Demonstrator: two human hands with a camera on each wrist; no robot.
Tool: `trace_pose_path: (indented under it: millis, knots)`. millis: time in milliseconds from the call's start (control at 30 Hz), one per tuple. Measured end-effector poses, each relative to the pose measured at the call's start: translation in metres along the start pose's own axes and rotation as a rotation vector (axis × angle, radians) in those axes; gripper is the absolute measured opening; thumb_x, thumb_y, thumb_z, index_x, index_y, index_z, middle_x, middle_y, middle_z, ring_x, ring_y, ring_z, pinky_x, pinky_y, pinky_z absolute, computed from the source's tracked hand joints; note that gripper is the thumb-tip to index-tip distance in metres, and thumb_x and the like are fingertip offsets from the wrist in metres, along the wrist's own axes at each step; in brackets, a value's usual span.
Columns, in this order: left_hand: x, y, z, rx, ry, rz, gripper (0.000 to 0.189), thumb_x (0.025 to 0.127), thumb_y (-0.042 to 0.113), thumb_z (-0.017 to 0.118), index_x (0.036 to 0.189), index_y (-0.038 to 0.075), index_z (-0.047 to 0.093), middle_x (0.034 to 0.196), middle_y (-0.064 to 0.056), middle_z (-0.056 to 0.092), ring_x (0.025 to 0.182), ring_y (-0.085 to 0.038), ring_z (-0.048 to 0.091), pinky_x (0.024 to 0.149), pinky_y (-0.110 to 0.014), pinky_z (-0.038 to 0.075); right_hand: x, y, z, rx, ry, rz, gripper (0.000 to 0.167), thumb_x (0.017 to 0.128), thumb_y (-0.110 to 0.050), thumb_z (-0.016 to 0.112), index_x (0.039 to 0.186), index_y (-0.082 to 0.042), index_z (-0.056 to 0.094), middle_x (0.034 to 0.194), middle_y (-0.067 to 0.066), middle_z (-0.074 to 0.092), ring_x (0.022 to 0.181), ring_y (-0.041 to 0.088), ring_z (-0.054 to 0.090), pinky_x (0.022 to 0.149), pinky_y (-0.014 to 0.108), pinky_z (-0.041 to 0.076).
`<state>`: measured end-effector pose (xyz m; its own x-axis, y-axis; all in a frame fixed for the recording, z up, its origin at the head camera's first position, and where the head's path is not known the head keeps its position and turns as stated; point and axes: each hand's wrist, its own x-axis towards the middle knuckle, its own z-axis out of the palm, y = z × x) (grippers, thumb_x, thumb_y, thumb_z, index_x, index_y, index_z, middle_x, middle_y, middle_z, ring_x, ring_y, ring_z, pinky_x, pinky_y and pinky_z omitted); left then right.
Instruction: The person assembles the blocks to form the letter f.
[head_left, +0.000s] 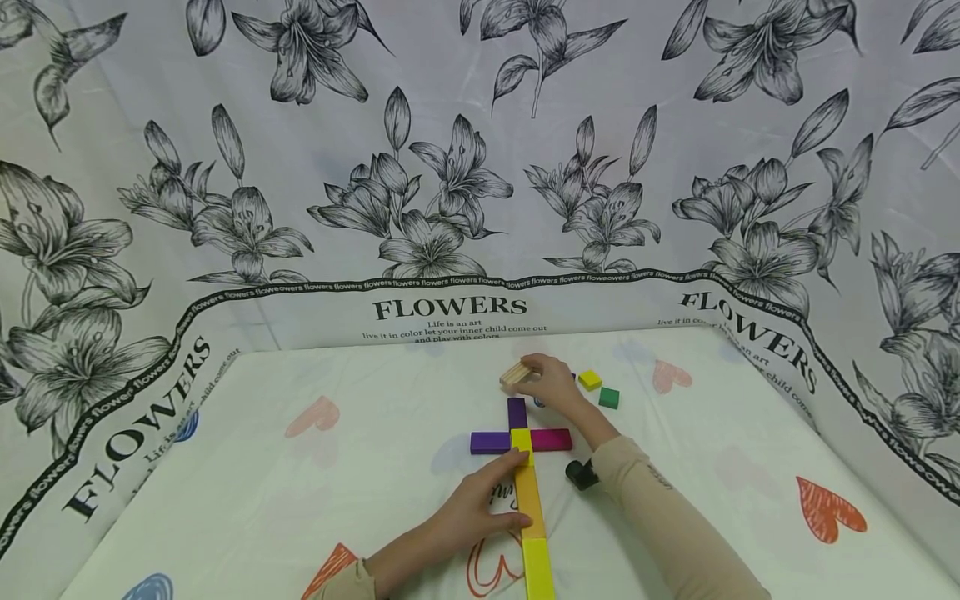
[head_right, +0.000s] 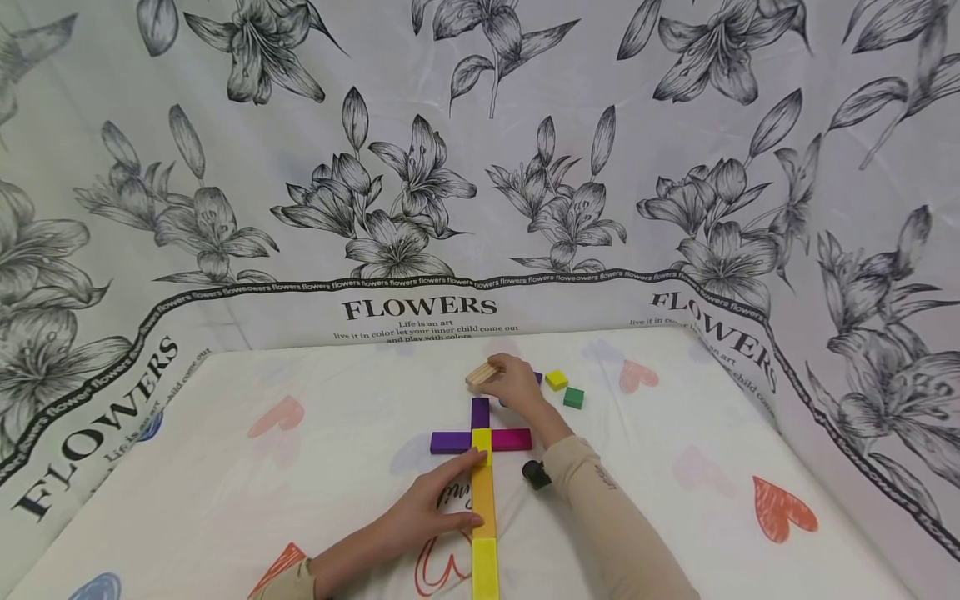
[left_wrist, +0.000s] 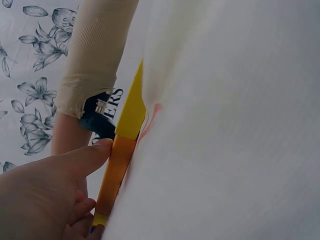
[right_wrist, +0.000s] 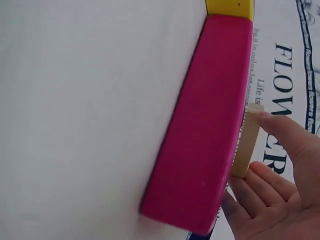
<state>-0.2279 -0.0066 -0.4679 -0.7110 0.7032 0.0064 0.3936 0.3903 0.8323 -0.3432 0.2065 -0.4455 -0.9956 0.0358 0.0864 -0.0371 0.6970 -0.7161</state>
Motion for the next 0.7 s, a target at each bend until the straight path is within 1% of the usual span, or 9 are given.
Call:
trace_pose_path:
  millis: [233,700]
  knots:
    - [-0.0001,-0.0021,0.0008,0.019,0.013,0.026,0.077,0.084,0.040,0.074,0.150,0.026,0.036,0.155,0.005,0.040,0.147,-0.022,0.033,0.120,-0.049,0.030,-0.0030,0.0054,-0.0011,-0.029,0.002,-0.003,0.060,0.082,-0.030,0.079,0.133,-0.007,0.058,0.133,0.011,0.063,0.123,0.029,0.060,0.105,0.043,0.051]
    - [-0.0006,-0.0011,0.0006,0.017,0.015,0.017,0.076,0.084,0.038,0.075,0.149,0.027,0.037,0.155,0.005,0.040,0.147,-0.022,0.034,0.119,-0.049,0.031,-0.0086,0.0040,-0.0022,-0.024,-0.005,0.026,0.058,0.083,-0.029,0.078,0.133,-0.008,0.058,0.133,0.011,0.063,0.123,0.028,0.059,0.107,0.043,0.049]
